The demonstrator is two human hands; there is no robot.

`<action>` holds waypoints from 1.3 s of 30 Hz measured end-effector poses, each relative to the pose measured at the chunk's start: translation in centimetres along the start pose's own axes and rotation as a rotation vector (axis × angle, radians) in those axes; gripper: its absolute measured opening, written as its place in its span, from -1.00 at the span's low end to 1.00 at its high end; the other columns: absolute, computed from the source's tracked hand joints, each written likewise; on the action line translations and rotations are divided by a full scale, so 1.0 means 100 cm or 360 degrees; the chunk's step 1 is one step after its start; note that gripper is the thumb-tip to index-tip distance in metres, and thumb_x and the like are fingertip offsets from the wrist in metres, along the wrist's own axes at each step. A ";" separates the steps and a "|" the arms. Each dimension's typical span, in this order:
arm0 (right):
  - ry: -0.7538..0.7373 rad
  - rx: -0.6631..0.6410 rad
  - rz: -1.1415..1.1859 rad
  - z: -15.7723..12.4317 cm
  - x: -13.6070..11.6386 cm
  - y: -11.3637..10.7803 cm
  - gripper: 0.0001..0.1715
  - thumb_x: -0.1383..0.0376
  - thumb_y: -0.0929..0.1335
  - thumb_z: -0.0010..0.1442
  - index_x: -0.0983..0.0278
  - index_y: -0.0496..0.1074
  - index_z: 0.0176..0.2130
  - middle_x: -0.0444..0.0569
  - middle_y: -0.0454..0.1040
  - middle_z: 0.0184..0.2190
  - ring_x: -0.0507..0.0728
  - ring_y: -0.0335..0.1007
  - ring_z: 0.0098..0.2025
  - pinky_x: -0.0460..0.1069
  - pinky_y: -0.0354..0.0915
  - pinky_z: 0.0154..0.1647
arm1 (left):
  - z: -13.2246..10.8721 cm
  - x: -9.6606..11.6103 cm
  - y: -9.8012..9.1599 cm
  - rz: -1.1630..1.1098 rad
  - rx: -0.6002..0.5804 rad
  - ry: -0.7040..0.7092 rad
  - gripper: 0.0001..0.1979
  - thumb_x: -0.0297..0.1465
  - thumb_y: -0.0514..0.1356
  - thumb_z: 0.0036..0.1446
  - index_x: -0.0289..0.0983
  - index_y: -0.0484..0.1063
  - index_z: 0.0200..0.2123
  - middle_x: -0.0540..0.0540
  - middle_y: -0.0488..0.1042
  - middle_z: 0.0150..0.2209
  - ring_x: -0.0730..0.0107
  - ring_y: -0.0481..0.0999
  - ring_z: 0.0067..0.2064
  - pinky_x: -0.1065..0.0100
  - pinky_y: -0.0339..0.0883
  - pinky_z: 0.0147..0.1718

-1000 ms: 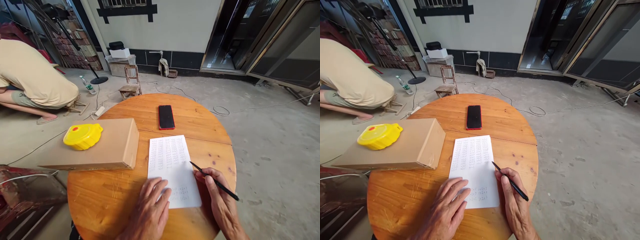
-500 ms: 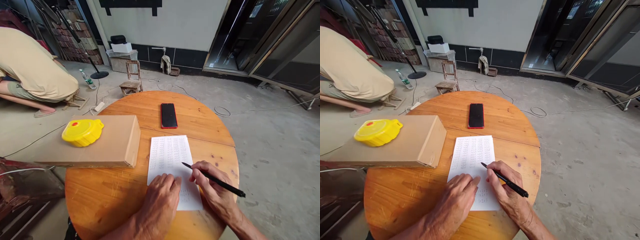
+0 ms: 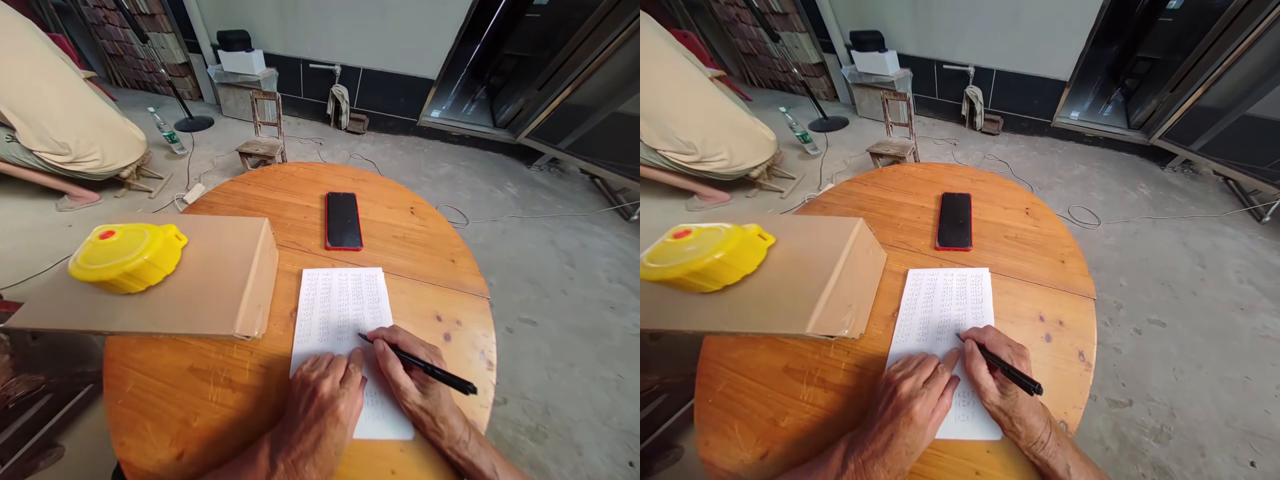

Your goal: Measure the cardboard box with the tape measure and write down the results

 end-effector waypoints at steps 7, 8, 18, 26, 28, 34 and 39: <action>-0.0041 -0.0040 -0.0044 0.001 -0.002 0.002 -0.81 0.37 0.29 0.30 0.25 0.51 -0.26 -0.08 0.60 -0.40 0.03 0.54 -0.42 -0.10 0.43 -0.36 | 0.004 -0.001 -0.001 0.0020 -0.0002 -0.0033 -0.79 -0.56 0.15 0.14 -0.32 0.42 -0.14 -0.03 0.47 -0.48 0.20 0.50 -0.48 0.19 0.39 -0.53; -0.0048 -0.0039 -0.0050 0.001 -0.002 0.002 -0.81 0.38 0.29 0.30 0.25 0.51 -0.27 -0.08 0.60 -0.41 0.03 0.53 -0.43 -0.10 0.43 -0.37 | 0.004 -0.001 -0.002 0.0021 0.0005 -0.0033 -0.81 -0.57 0.15 0.14 -0.31 0.42 -0.15 -0.03 0.46 -0.49 0.21 0.50 -0.49 0.20 0.39 -0.53; -0.0056 -0.0064 -0.0079 0.002 -0.006 0.007 -0.77 0.37 0.28 0.30 0.27 0.50 -0.33 -0.07 0.57 -0.47 0.03 0.46 -0.50 -0.10 0.38 -0.46 | 0.005 0.000 -0.004 0.0002 0.0031 -0.0070 -0.82 -0.58 0.19 0.09 -0.28 0.41 -0.22 0.01 0.45 -0.50 0.21 0.48 -0.50 0.20 0.39 -0.54; -0.0118 -0.0063 -0.0103 0.001 -0.007 0.007 -0.78 0.39 0.28 0.30 0.30 0.51 -0.30 -0.05 0.58 -0.44 0.04 0.51 -0.45 -0.10 0.41 -0.39 | 0.005 -0.003 -0.003 -0.0019 0.0012 -0.0101 -0.79 -0.59 0.22 0.06 -0.28 0.43 -0.21 0.01 0.45 -0.50 0.21 0.49 -0.49 0.18 0.40 -0.53; -0.0125 -0.0069 -0.0113 0.002 -0.007 0.008 -0.78 0.40 0.28 0.30 0.30 0.51 -0.29 -0.05 0.58 -0.43 0.04 0.51 -0.45 -0.10 0.41 -0.39 | 0.005 -0.004 -0.003 -0.0022 0.0013 -0.0104 -0.79 -0.59 0.23 0.06 -0.29 0.43 -0.21 0.01 0.45 -0.50 0.20 0.49 -0.49 0.17 0.41 -0.53; -0.0129 -0.0087 -0.0130 0.001 -0.004 0.010 -0.78 0.39 0.27 0.31 0.28 0.51 -0.30 -0.04 0.59 -0.43 0.06 0.51 -0.44 -0.08 0.41 -0.39 | 0.006 -0.003 -0.003 -0.0036 0.0023 -0.0098 -0.80 -0.60 0.22 0.07 -0.28 0.43 -0.21 0.01 0.45 -0.50 0.21 0.49 -0.49 0.19 0.39 -0.52; -0.0152 -0.0090 -0.0155 0.002 -0.007 0.010 -0.79 0.39 0.28 0.31 0.28 0.49 -0.31 -0.05 0.58 -0.43 0.06 0.51 -0.45 -0.07 0.42 -0.38 | 0.007 -0.002 -0.004 -0.0032 0.0031 -0.0093 -0.82 -0.60 0.20 0.08 -0.28 0.43 -0.23 0.01 0.44 -0.51 0.22 0.48 -0.50 0.21 0.38 -0.53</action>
Point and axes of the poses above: each hand's wrist, its own z-axis towards the middle knuckle, its own y-axis out of the palm, x = y × z, the point moved 8 cm from there along z, towards the middle knuckle
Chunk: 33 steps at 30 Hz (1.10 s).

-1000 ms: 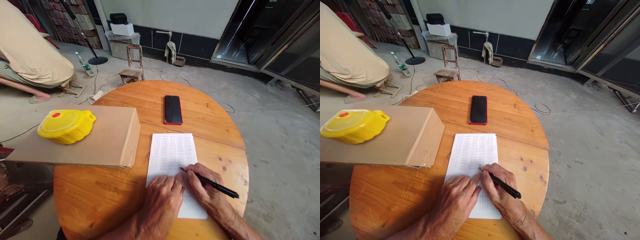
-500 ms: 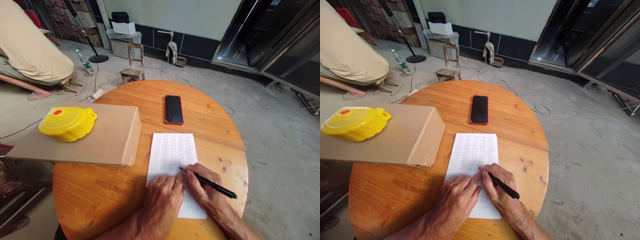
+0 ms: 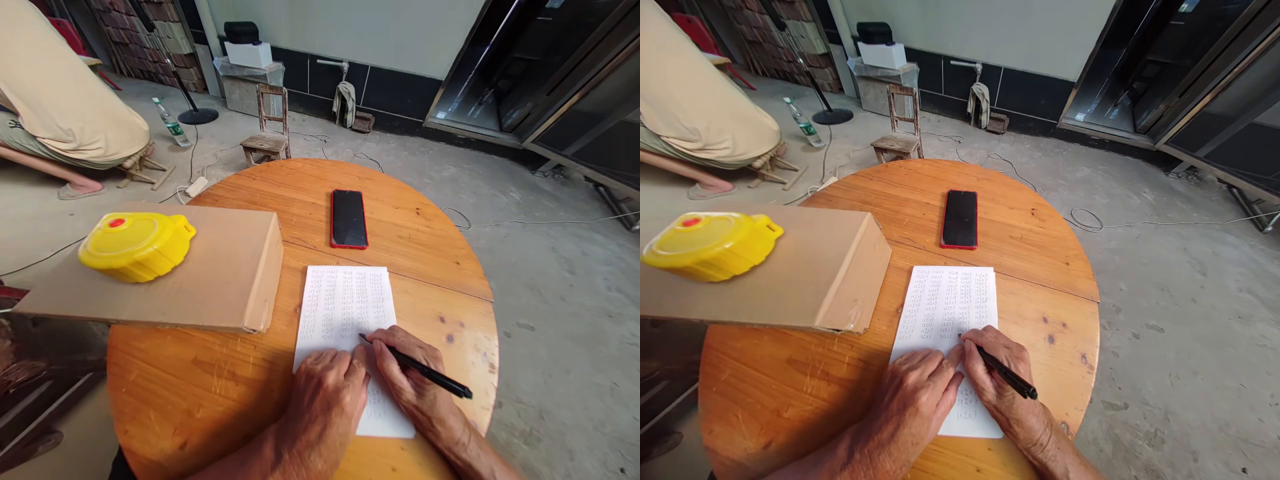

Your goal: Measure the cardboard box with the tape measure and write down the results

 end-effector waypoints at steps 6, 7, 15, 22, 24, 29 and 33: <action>-0.0008 -0.0071 -0.0014 0.000 -0.001 0.001 -0.77 0.41 0.26 0.31 0.27 0.48 -0.33 -0.07 0.56 -0.45 0.06 0.48 -0.46 -0.07 0.40 -0.40 | 0.001 0.001 -0.003 -0.0006 -0.0002 0.0009 -0.82 -0.61 0.23 0.04 -0.27 0.43 -0.28 0.01 0.44 -0.51 0.21 0.47 -0.51 0.19 0.39 -0.55; -0.0003 -0.0077 0.0004 0.000 -0.001 0.001 -0.77 0.40 0.26 0.31 0.27 0.48 -0.32 -0.07 0.55 -0.46 0.05 0.47 -0.46 -0.07 0.40 -0.40 | 0.002 0.001 -0.004 -0.0005 0.0001 0.0008 -0.82 -0.61 0.23 0.04 -0.26 0.43 -0.29 0.02 0.44 -0.51 0.21 0.47 -0.51 0.19 0.39 -0.56; 0.0025 -0.0021 0.0076 -0.003 0.002 -0.003 -0.80 0.40 0.28 0.31 0.24 0.48 -0.30 -0.12 0.55 -0.44 0.02 0.48 -0.45 -0.11 0.38 -0.38 | 0.003 0.000 -0.003 -0.0013 -0.0041 -0.0003 -0.80 -0.60 0.24 0.04 -0.27 0.44 -0.24 0.02 0.46 -0.50 0.22 0.49 -0.51 0.21 0.41 -0.54; 0.0103 0.0022 0.0087 -0.005 0.007 -0.004 -0.80 0.39 0.29 0.31 0.23 0.49 -0.29 -0.11 0.57 -0.41 0.03 0.50 -0.43 -0.10 0.39 -0.37 | 0.002 -0.001 0.001 -0.0032 -0.0055 -0.0035 -0.79 -0.58 0.22 0.07 -0.28 0.44 -0.20 0.01 0.47 -0.49 0.20 0.51 -0.49 0.19 0.42 -0.53; 0.0095 0.0024 0.0069 -0.004 0.006 -0.004 -0.79 0.38 0.28 0.31 0.24 0.49 -0.31 -0.08 0.58 -0.41 0.05 0.51 -0.42 -0.08 0.39 -0.36 | 0.002 -0.001 0.001 -0.0045 -0.0061 -0.0033 -0.79 -0.57 0.21 0.08 -0.28 0.44 -0.18 0.01 0.47 -0.48 0.21 0.51 -0.48 0.20 0.42 -0.52; 0.0088 0.0016 0.0035 -0.003 0.005 -0.003 -0.78 0.37 0.27 0.32 0.24 0.49 -0.32 -0.05 0.60 -0.40 0.08 0.53 -0.41 -0.06 0.40 -0.37 | 0.003 -0.002 0.001 -0.0057 -0.0062 -0.0029 -0.79 -0.57 0.22 0.09 -0.29 0.44 -0.17 0.01 0.47 -0.48 0.21 0.51 -0.48 0.19 0.43 -0.52; 0.0069 0.0009 0.0003 -0.003 0.005 -0.002 -0.77 0.38 0.27 0.31 0.25 0.49 -0.33 -0.05 0.58 -0.41 0.07 0.51 -0.43 -0.05 0.39 -0.39 | 0.003 -0.001 0.000 -0.0048 -0.0062 -0.0028 -0.79 -0.58 0.24 0.06 -0.29 0.44 -0.19 0.01 0.47 -0.49 0.21 0.50 -0.49 0.20 0.42 -0.52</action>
Point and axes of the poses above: each hand's wrist, its own z-axis towards the middle knuckle, its own y-axis out of the palm, x = y × z, the point moved 8 cm from there along z, towards the middle knuckle
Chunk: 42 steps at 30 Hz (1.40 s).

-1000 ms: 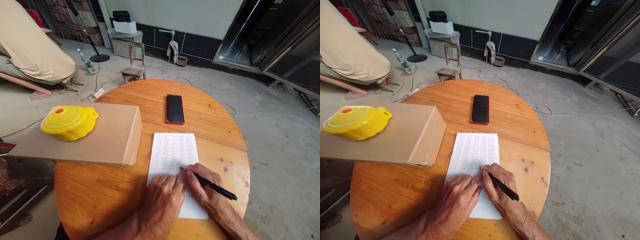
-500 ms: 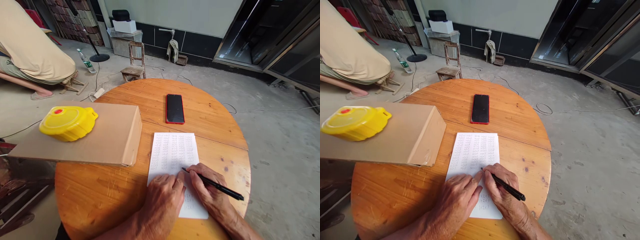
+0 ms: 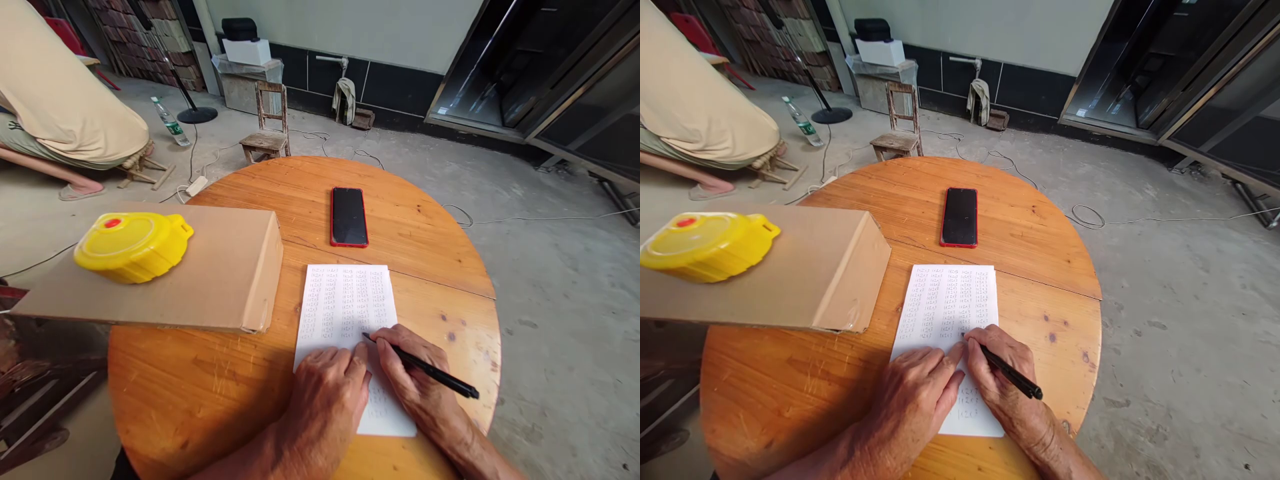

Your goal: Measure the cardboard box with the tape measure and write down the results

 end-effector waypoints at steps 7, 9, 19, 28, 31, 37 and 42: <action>0.0000 -0.0023 0.0032 0.001 -0.001 -0.002 -0.77 0.38 0.27 0.31 0.25 0.48 -0.35 -0.08 0.57 -0.45 0.04 0.46 -0.48 -0.07 0.37 -0.44 | 0.000 0.000 -0.001 0.0001 0.0001 0.0002 -0.80 -0.58 0.23 0.06 -0.27 0.44 -0.22 0.01 0.47 -0.49 0.22 0.50 -0.49 0.22 0.41 -0.53; 0.0009 -0.0005 0.0050 0.001 -0.001 -0.002 -0.78 0.37 0.28 0.31 0.24 0.49 -0.34 -0.08 0.59 -0.43 0.05 0.50 -0.45 -0.08 0.39 -0.40 | 0.000 0.000 0.000 -0.0007 -0.0005 -0.0005 -0.82 -0.58 0.22 0.07 -0.27 0.44 -0.22 0.01 0.47 -0.49 0.22 0.50 -0.49 0.22 0.42 -0.52; 0.0017 0.0022 0.0048 0.001 -0.001 -0.005 -0.78 0.38 0.28 0.30 0.24 0.48 -0.34 -0.10 0.56 -0.47 0.05 0.47 -0.49 -0.07 0.39 -0.43 | -0.001 -0.001 0.000 -0.0043 0.0029 0.0009 -0.78 -0.58 0.17 0.11 -0.31 0.45 -0.15 0.00 0.48 -0.48 0.21 0.51 -0.48 0.19 0.44 -0.53; 0.0062 0.0129 0.0151 -0.004 0.010 -0.010 -0.81 0.39 0.29 0.30 0.24 0.51 -0.27 -0.12 0.57 -0.41 0.03 0.50 -0.42 -0.10 0.39 -0.36 | -0.001 -0.001 0.003 -0.0041 -0.0019 0.0012 -0.65 -0.56 0.23 0.09 -0.34 0.45 -0.02 -0.02 0.52 -0.45 0.22 0.53 -0.47 0.19 0.45 -0.51; 0.0083 0.0120 0.0153 -0.003 0.009 -0.009 -0.81 0.40 0.29 0.29 0.23 0.51 -0.28 -0.12 0.56 -0.42 0.03 0.48 -0.44 -0.09 0.39 -0.37 | -0.001 -0.001 0.004 -0.0017 -0.0025 0.0008 -0.65 -0.56 0.23 0.09 -0.33 0.46 -0.01 -0.01 0.51 -0.45 0.20 0.53 -0.47 0.17 0.46 -0.51; 0.0095 0.0095 0.0160 -0.001 0.009 -0.005 -0.81 0.38 0.29 0.30 0.23 0.50 -0.29 -0.09 0.57 -0.42 0.06 0.49 -0.43 -0.06 0.39 -0.37 | -0.001 -0.002 0.002 0.0003 -0.0008 -0.0016 -0.66 -0.55 0.25 0.07 -0.31 0.48 -0.04 0.01 0.50 -0.46 0.22 0.52 -0.48 0.21 0.44 -0.52; 0.0083 0.0102 0.0149 -0.003 0.010 -0.005 -0.80 0.39 0.29 0.30 0.23 0.50 -0.30 -0.08 0.58 -0.41 0.06 0.51 -0.41 -0.06 0.41 -0.35 | -0.002 -0.002 0.003 -0.0006 -0.0010 -0.0012 -0.68 -0.55 0.25 0.07 -0.31 0.47 -0.06 0.00 0.50 -0.47 0.21 0.52 -0.48 0.21 0.44 -0.51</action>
Point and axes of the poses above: each hand's wrist, its own z-axis towards the middle knuckle, its own y-axis out of the palm, x = y × z, the point moved 8 cm from there along z, towards the middle knuckle
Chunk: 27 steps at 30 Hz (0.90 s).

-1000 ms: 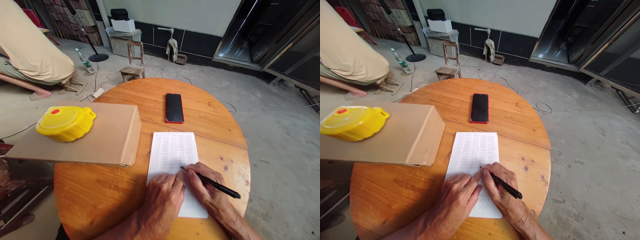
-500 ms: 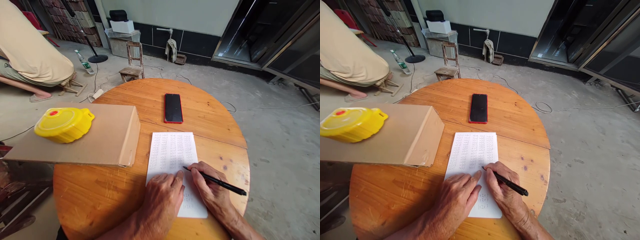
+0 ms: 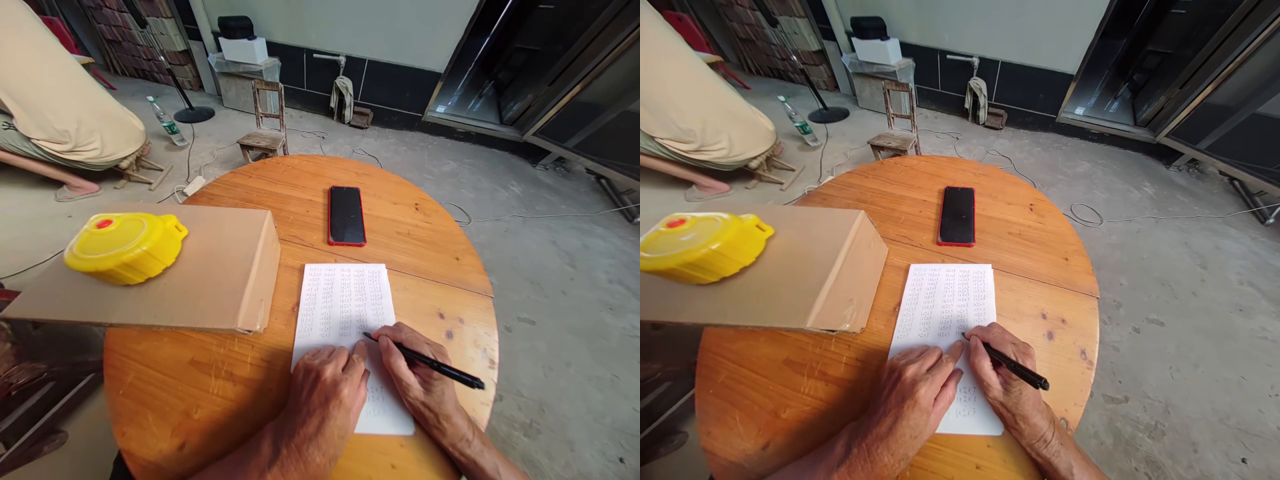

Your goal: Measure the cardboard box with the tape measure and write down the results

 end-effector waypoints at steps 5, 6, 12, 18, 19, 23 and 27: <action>-0.0016 0.0001 -0.0004 0.001 -0.003 0.000 -0.81 0.39 0.30 0.29 0.24 0.51 -0.30 -0.10 0.58 -0.42 0.03 0.51 -0.42 -0.09 0.41 -0.35 | 0.000 -0.001 0.003 -0.0005 -0.0037 -0.0022 -0.69 -0.56 0.25 0.07 -0.30 0.47 -0.07 0.00 0.49 -0.47 0.20 0.52 -0.48 0.19 0.45 -0.51; -0.0022 0.0000 -0.0007 0.002 -0.004 0.000 -0.81 0.39 0.30 0.28 0.24 0.51 -0.30 -0.10 0.59 -0.42 0.03 0.51 -0.43 -0.09 0.41 -0.36 | 0.000 -0.001 0.003 -0.0004 -0.0040 -0.0024 -0.69 -0.56 0.25 0.07 -0.30 0.47 -0.07 0.00 0.49 -0.47 0.20 0.52 -0.48 0.18 0.45 -0.51; -0.0022 0.0022 -0.0055 0.003 -0.004 0.000 -0.81 0.40 0.30 0.27 0.27 0.53 -0.29 -0.07 0.59 -0.42 0.03 0.52 -0.43 -0.09 0.42 -0.37 | 0.000 -0.002 0.003 -0.0023 -0.0033 -0.0021 -0.66 -0.55 0.27 0.07 -0.30 0.46 -0.05 0.00 0.49 -0.46 0.18 0.52 -0.48 0.15 0.45 -0.51; -0.0036 -0.0008 -0.0030 0.002 -0.005 0.000 -0.80 0.39 0.30 0.27 0.27 0.51 -0.33 -0.07 0.58 -0.45 0.03 0.50 -0.46 -0.09 0.40 -0.40 | 0.000 0.000 0.000 -0.0015 -0.0015 -0.0003 -0.69 -0.57 0.27 0.06 -0.30 0.48 -0.08 0.01 0.48 -0.47 0.19 0.51 -0.49 0.17 0.43 -0.53; -0.0039 -0.0014 -0.0027 0.002 -0.005 0.000 -0.80 0.39 0.30 0.27 0.27 0.50 -0.33 -0.08 0.58 -0.45 0.03 0.50 -0.46 -0.09 0.40 -0.41 | 0.001 0.000 0.000 -0.0010 -0.0009 0.0005 -0.71 -0.57 0.26 0.06 -0.30 0.48 -0.10 0.01 0.48 -0.47 0.19 0.51 -0.49 0.17 0.42 -0.54; -0.0033 -0.0021 -0.0048 0.002 -0.004 0.001 -0.80 0.39 0.29 0.28 0.28 0.51 -0.31 -0.08 0.56 -0.45 0.03 0.48 -0.47 -0.09 0.39 -0.41 | 0.000 -0.001 -0.001 -0.0001 0.0014 -0.0001 -0.71 -0.57 0.26 0.07 -0.29 0.49 -0.10 0.02 0.48 -0.48 0.21 0.51 -0.49 0.20 0.41 -0.53; -0.0032 -0.0021 -0.0049 0.002 -0.002 0.000 -0.79 0.40 0.28 0.29 0.27 0.50 -0.31 -0.09 0.56 -0.44 0.02 0.48 -0.45 -0.10 0.38 -0.39 | 0.000 -0.001 0.001 -0.0006 0.0001 0.0000 -0.67 -0.56 0.26 0.07 -0.30 0.48 -0.05 0.01 0.49 -0.47 0.22 0.52 -0.48 0.20 0.41 -0.52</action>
Point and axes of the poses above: each hand's wrist, its own z-axis towards the middle knuckle, its own y-axis out of the palm, x = y × z, the point moved 8 cm from there along z, towards the middle knuckle
